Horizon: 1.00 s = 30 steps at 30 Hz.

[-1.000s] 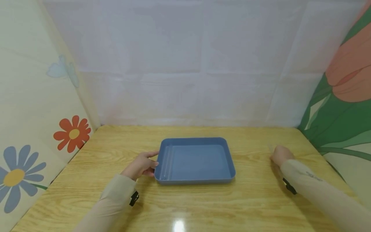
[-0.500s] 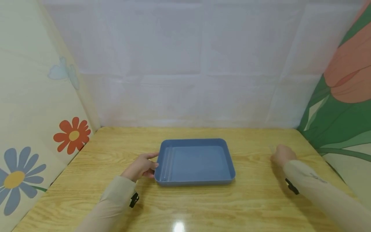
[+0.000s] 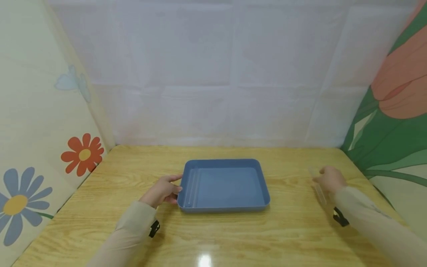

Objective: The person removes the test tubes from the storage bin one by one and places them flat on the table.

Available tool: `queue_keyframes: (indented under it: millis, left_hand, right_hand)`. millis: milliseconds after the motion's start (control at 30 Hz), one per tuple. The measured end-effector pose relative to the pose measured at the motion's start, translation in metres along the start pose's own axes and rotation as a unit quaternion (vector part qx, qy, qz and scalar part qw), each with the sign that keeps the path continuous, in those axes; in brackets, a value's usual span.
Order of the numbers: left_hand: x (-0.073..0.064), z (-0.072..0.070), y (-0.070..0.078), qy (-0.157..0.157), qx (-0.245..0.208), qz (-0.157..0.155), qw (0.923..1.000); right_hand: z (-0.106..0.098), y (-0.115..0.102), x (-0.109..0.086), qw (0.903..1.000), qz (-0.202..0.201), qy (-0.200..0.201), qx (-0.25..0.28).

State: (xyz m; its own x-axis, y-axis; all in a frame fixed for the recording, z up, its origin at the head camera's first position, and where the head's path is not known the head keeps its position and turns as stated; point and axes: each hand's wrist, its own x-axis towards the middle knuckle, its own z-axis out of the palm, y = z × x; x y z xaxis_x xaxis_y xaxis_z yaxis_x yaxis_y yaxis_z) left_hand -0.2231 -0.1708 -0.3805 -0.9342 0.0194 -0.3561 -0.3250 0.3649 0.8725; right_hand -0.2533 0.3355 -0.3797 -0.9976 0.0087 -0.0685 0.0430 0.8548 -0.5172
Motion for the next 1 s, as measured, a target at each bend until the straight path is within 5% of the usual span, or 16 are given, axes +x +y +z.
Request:
queue_keyframes:
  millis: [433, 1000]
  left_hand:
    - [-0.001, 0.000, 0.000, -0.005, 0.000, 0.002, 1.0000]
    - [0.001, 0.000, 0.003, 0.003, 0.002, -0.011, 0.9999]
  right_hand:
    - [-0.005, -0.011, -0.009, 0.9940, -0.009, -0.017, 0.107]
    - [-0.005, -0.048, -0.020, 0.9737, -0.010, -0.072, 0.216]
